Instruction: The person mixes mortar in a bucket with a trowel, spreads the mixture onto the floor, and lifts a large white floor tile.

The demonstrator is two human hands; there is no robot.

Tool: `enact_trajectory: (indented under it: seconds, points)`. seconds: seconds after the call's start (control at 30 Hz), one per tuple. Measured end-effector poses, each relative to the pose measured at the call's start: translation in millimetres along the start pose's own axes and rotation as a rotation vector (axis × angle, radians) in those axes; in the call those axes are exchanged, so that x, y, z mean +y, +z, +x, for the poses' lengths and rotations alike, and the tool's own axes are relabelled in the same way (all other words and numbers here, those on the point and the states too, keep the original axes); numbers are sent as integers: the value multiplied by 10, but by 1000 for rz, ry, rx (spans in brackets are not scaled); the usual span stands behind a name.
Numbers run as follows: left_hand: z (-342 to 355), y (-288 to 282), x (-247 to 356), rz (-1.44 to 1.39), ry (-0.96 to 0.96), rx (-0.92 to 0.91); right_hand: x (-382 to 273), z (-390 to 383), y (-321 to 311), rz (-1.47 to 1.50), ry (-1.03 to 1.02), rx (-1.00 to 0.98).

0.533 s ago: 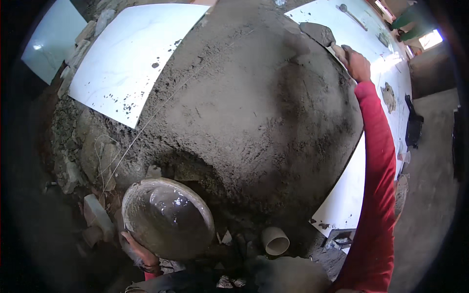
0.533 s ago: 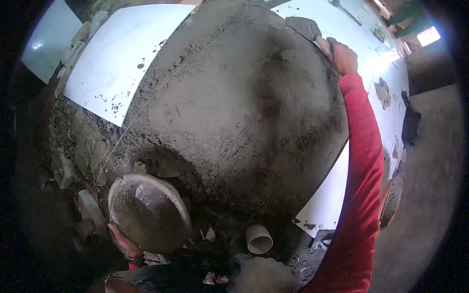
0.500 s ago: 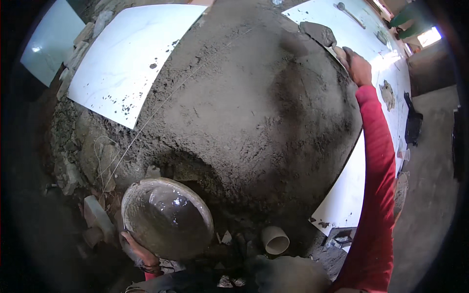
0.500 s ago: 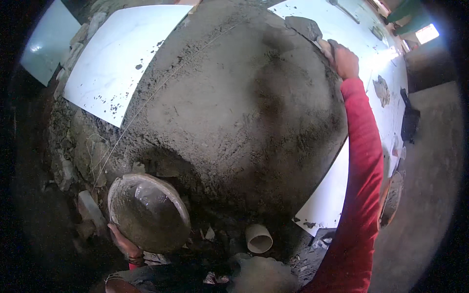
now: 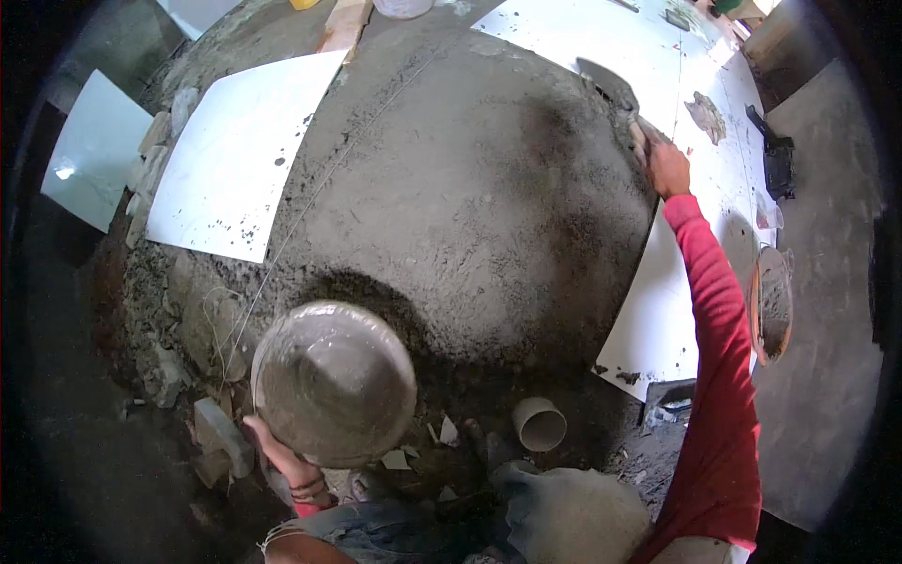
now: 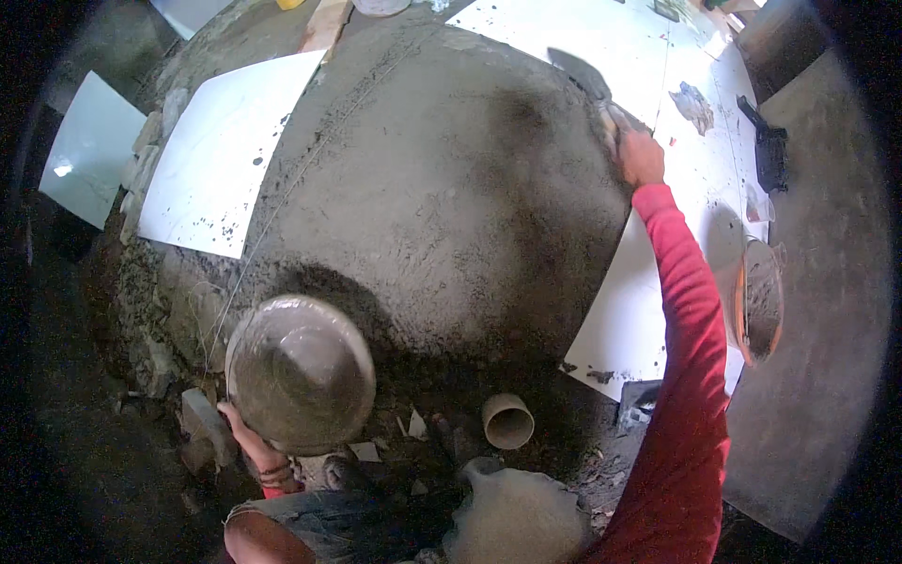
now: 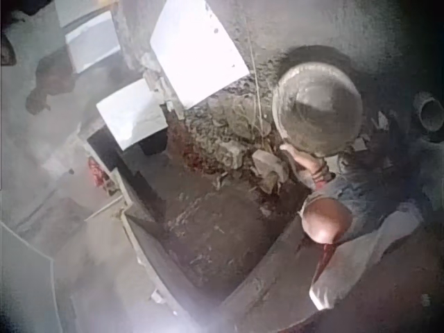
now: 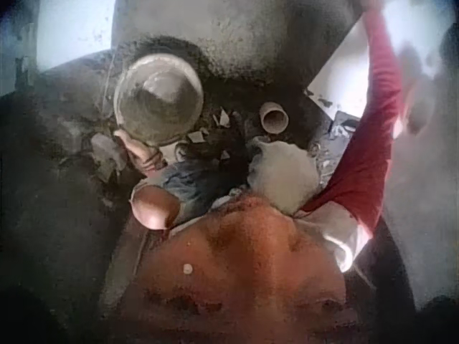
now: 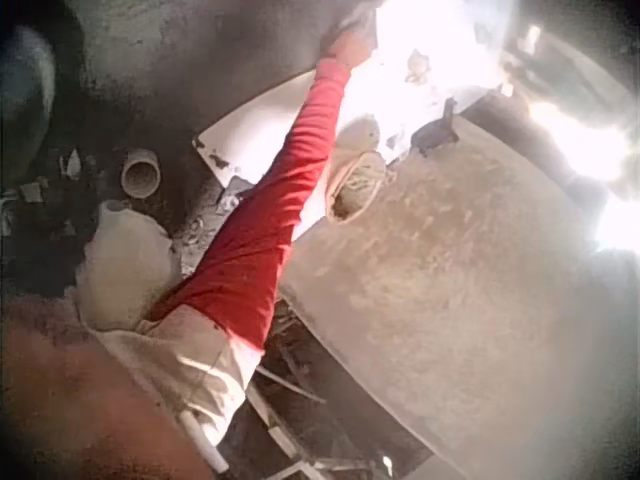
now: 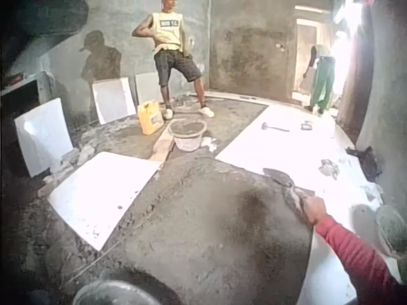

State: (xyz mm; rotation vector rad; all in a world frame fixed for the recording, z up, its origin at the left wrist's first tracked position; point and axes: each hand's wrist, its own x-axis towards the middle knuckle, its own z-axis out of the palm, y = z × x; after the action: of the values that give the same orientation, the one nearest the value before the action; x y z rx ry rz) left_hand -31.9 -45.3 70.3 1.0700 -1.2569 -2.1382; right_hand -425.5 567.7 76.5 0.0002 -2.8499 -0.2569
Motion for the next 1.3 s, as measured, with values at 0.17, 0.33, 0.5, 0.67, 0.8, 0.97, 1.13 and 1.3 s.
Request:
enact_trajectory:
  seconds: [0.17, 0.33, 0.5, 0.67, 0.8, 0.97, 1.13, 1.3]
  points:
    - [48, 229, 205, 86, -37, -32, -530, -444, -570, 516, 31, -8]
    - [100, 643, 622, 263, 197, -44, -1298, -1294, -1681, 944, -203, -339]
    - [47, 1146, 937, 197, 177, -336, -2247, -1477, -2337, 783, -832, -273]
    - [79, 1839, 1084, 302, 353, -393, -2566, -1142, -2222, 521, -876, -91]
    - [190, 2341, 1134, 230, 280, -379, -2460, -838, -1995, 948, -900, -232]
    - [283, 2865, 1094, 266, 396, -514, -2083, -632, -1797, 1193, -694, -594]
    - [528, 3252, 926, 227, 319, -677, -1735, -825, -1927, 1339, -297, -743]
    - [550, 3746, 834, 200, 274, -768, -1404, -874, -2057, 1409, -144, -622]
